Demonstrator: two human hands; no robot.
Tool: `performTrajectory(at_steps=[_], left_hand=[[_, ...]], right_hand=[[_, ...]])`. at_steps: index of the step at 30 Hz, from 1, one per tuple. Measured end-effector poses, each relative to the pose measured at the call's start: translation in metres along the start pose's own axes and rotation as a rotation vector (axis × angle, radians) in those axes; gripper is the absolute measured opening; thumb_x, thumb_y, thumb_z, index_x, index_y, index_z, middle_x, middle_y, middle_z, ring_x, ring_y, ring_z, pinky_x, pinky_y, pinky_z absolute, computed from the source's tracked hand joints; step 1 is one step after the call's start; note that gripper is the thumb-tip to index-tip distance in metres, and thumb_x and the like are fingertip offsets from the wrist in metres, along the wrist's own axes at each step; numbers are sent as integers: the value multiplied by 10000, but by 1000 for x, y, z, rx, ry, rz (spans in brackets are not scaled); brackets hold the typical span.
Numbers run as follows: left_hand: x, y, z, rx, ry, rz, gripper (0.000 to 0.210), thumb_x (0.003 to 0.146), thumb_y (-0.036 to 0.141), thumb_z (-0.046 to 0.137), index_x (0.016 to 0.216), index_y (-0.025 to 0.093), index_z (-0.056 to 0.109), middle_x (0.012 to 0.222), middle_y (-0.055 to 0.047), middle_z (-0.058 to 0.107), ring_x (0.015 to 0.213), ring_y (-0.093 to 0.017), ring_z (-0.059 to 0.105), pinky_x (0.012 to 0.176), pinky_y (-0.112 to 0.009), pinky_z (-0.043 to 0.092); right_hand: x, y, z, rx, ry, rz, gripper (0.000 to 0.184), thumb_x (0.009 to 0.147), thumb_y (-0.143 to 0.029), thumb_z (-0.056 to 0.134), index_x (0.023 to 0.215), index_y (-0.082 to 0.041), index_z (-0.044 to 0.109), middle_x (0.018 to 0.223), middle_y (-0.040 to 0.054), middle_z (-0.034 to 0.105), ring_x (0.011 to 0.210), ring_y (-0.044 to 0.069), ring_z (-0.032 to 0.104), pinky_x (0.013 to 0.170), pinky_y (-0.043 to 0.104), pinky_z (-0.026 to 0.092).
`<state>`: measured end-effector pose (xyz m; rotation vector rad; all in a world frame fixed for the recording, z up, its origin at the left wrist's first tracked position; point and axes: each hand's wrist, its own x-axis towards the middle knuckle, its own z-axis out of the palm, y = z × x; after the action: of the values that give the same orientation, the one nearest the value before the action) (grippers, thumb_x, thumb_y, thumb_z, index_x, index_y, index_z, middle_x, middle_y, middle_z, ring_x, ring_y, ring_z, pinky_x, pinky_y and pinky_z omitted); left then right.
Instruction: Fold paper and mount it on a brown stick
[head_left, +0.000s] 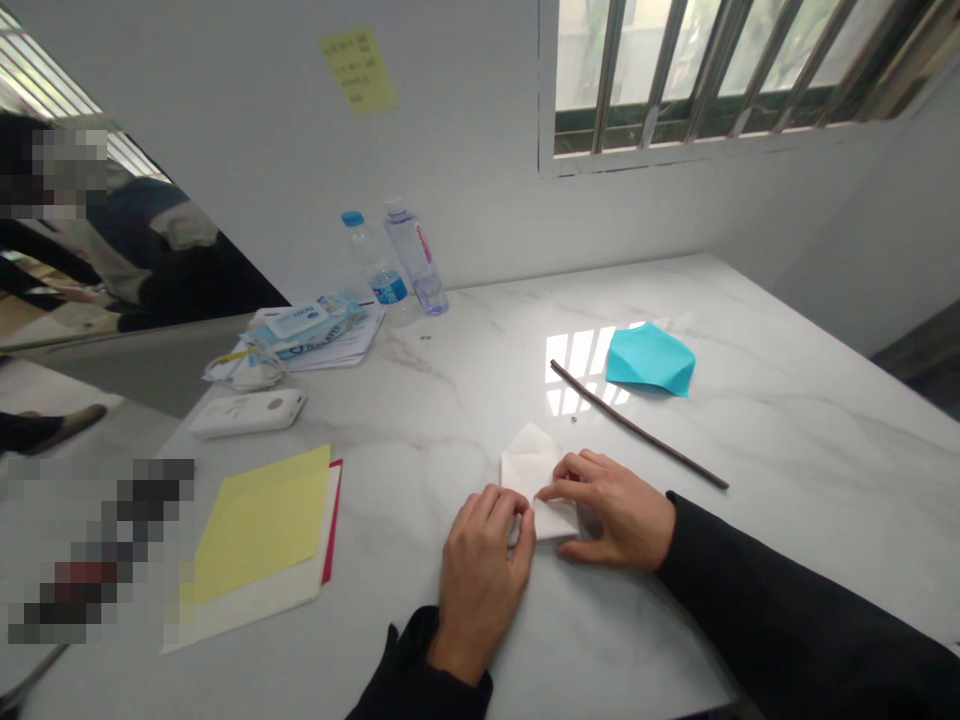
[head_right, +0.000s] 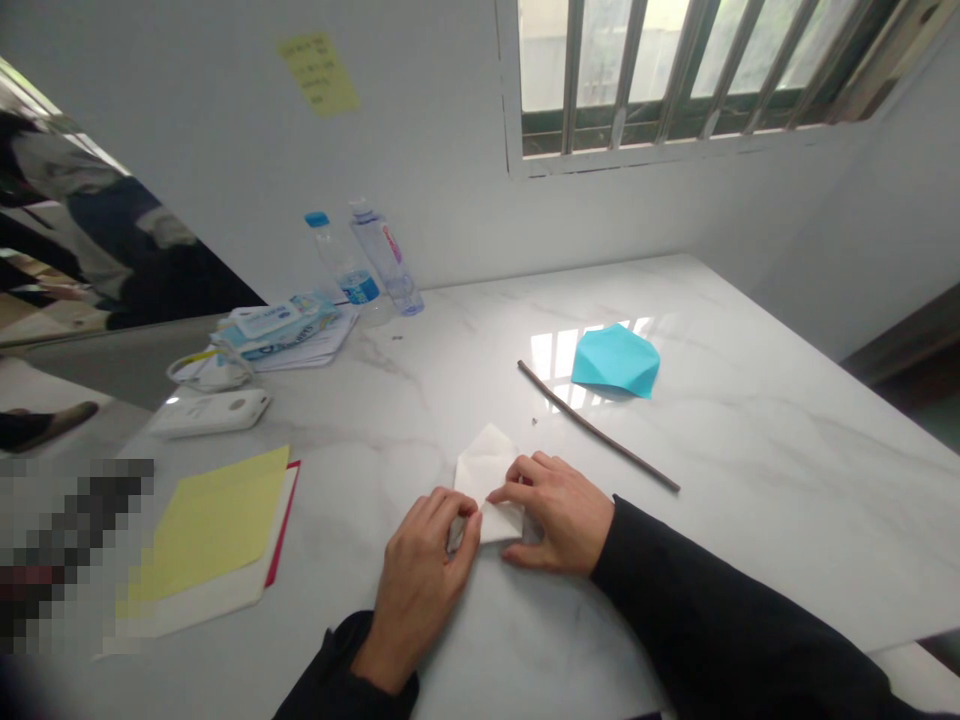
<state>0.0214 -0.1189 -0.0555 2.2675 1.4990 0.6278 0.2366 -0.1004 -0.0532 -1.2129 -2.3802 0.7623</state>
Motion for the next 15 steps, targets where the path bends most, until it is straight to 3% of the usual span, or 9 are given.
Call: performTrajectory(at_steps=[6, 11, 15], left_hand=[[1, 1, 0, -4, -12, -3, 121, 982, 197, 544, 870, 221, 581, 896, -14, 629, 871, -230, 577, 804, -399, 456], [-4, -8, -10, -102, -81, 85, 35, 940, 207, 621, 960, 234, 612, 1045, -39, 622, 988, -240, 609, 879, -407, 511], [-10, -28, -25, -180, -109, 153, 282, 856, 161, 713, 1104, 267, 631, 1255, -63, 553, 1124, -234, 621, 941, -362, 543]], right_hand=[[-1, 3, -2, 38, -14, -26, 540, 804, -498, 790, 1277, -260, 682, 1123, 85, 614, 965, 248, 543, 905, 442, 474], [-2, 5, -2, 33, -9, -31, 490, 836, -403, 770, 1299, -275, 674, 1133, 84, 609, 971, 245, 551, 913, 443, 476], [-2, 4, -2, 29, -21, -33, 564, 782, -404, 814, 1311, -274, 668, 1153, 89, 602, 976, 253, 552, 911, 449, 479]])
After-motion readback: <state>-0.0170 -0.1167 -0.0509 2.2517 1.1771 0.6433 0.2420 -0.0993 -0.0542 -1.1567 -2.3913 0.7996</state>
